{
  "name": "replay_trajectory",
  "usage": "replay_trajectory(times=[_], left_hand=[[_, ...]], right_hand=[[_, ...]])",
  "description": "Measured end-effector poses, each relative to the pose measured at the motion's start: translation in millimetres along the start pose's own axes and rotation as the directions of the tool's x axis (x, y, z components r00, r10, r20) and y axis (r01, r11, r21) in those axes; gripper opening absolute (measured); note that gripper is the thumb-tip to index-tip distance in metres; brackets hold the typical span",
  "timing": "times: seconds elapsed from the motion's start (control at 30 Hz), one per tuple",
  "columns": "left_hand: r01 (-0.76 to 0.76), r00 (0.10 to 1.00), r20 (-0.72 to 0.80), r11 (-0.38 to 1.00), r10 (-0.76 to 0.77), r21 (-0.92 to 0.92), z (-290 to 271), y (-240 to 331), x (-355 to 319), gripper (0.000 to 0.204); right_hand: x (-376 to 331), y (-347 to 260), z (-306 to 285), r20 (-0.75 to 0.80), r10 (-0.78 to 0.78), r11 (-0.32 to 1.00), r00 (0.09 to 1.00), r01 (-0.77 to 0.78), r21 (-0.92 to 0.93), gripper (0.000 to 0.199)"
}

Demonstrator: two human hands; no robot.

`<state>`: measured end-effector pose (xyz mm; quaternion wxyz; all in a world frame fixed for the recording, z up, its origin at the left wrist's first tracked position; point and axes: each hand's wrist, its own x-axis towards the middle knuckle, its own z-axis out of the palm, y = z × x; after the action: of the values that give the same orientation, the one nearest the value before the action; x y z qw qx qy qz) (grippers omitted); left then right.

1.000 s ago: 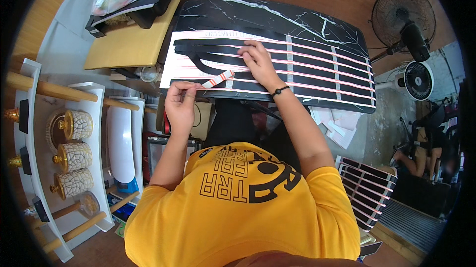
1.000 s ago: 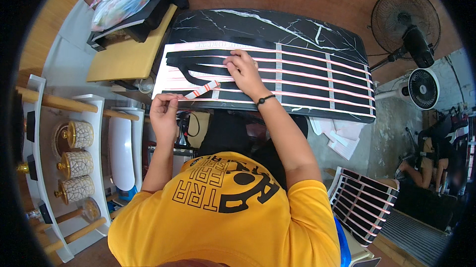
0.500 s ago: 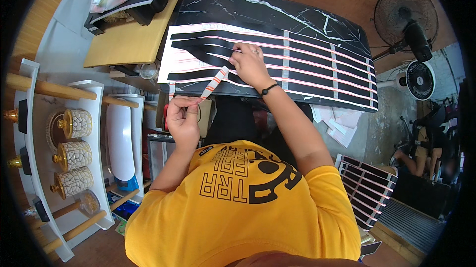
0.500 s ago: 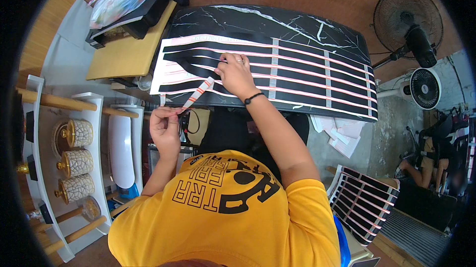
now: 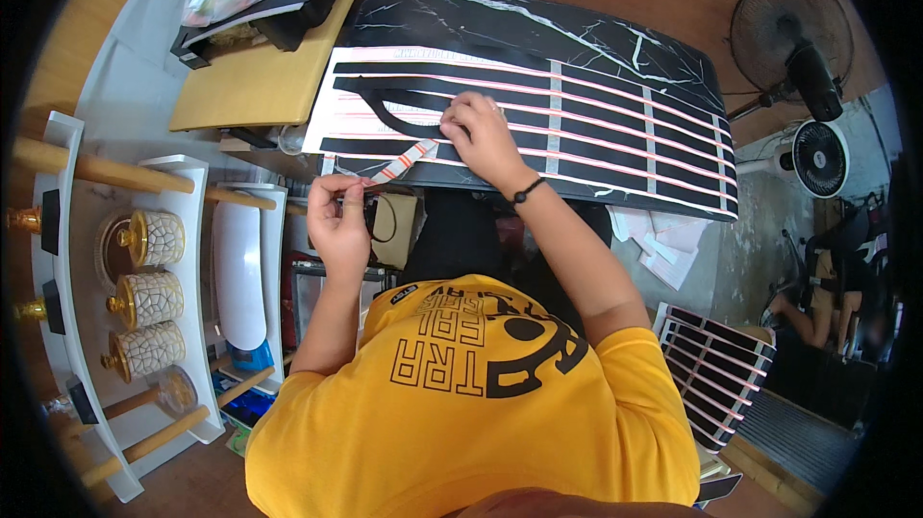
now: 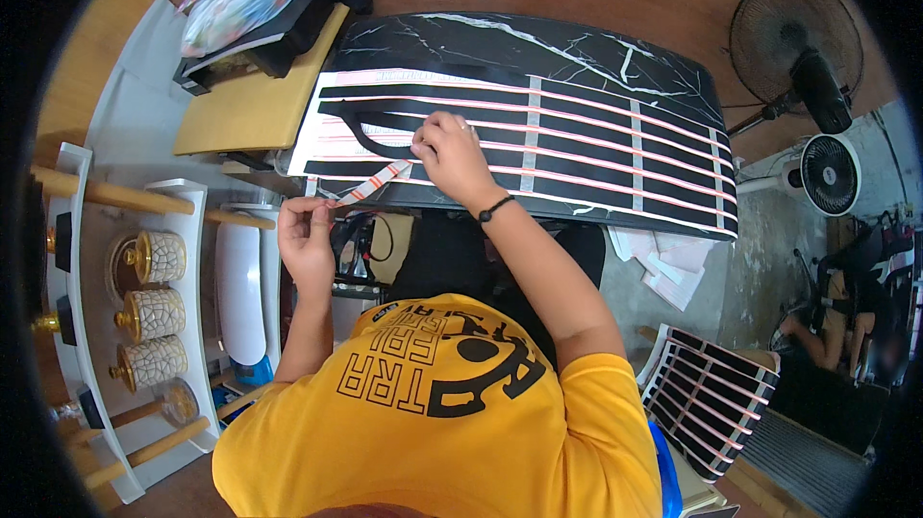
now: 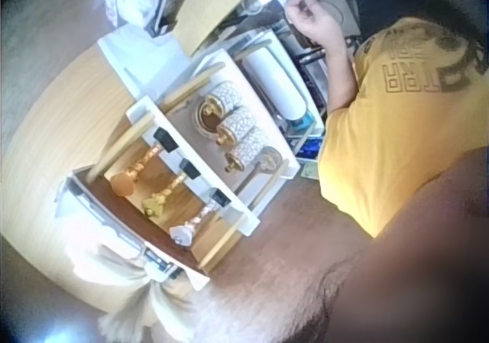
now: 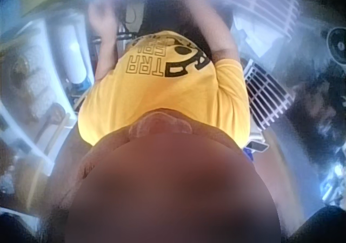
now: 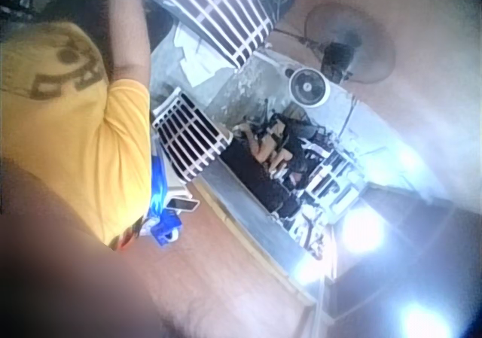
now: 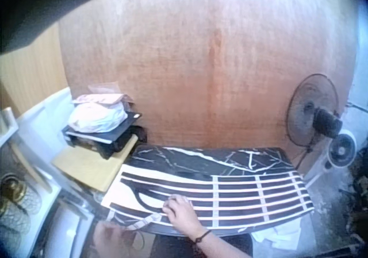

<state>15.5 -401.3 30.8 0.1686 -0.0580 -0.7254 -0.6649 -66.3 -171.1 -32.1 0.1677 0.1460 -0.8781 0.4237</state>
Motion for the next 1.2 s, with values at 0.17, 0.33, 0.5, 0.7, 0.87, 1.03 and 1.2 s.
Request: replay_trajectory(times=[0.17, 0.33, 0.5, 0.7, 0.87, 1.03, 1.2], left_hand=[[-0.013, 0.997, 0.077, 0.995, 0.020, -0.094, -4.5, 10.4, -2.6, 0.008], [-0.126, 0.986, 0.112, 0.992, 0.126, -0.009, -35.2, 33.1, -13.1, 0.011], [-0.038, 0.988, 0.149, 0.998, 0.044, -0.047, -45.5, 31.3, -20.1, 0.008], [-0.369, 0.806, 0.578, 0.870, 0.124, 0.327, -75.2, 17.5, -48.8, 0.008], [0.328, 0.835, 0.434, 0.940, -0.337, 0.099, -84.1, -35.0, -111.2, 0.026], [0.848, 0.434, 0.384, 0.224, -0.815, -0.481, -108.2, -118.6, -106.4, 0.034], [0.931, 0.052, 0.056, 0.028, -0.997, -0.364, -137.8, -186.3, -94.7, 0.032]], right_hand=[[-8.1, -4.0, 6.2, 0.049, 0.044, 0.990, 0.998, -0.037, -0.134, 0.033], [-2.7, 1.5, 9.4, 0.069, 0.071, 0.984, 0.995, -0.058, -0.166, 0.033], [-2.8, -0.7, 7.9, 0.015, 0.047, 0.990, 0.999, -0.044, -0.133, 0.031], [-2.8, -2.0, 6.5, 0.050, 0.052, 0.988, 0.997, -0.044, -0.145, 0.026], [-5.1, -2.6, 6.7, 0.021, 0.023, 0.992, 1.000, -0.020, -0.121, 0.022], [-8.8, -3.2, 8.8, -0.025, -0.015, 0.995, 1.000, 0.012, -0.096, 0.017], [-8.8, -3.1, 8.0, -0.028, -0.014, 0.997, 0.999, 0.012, -0.070, 0.016]])
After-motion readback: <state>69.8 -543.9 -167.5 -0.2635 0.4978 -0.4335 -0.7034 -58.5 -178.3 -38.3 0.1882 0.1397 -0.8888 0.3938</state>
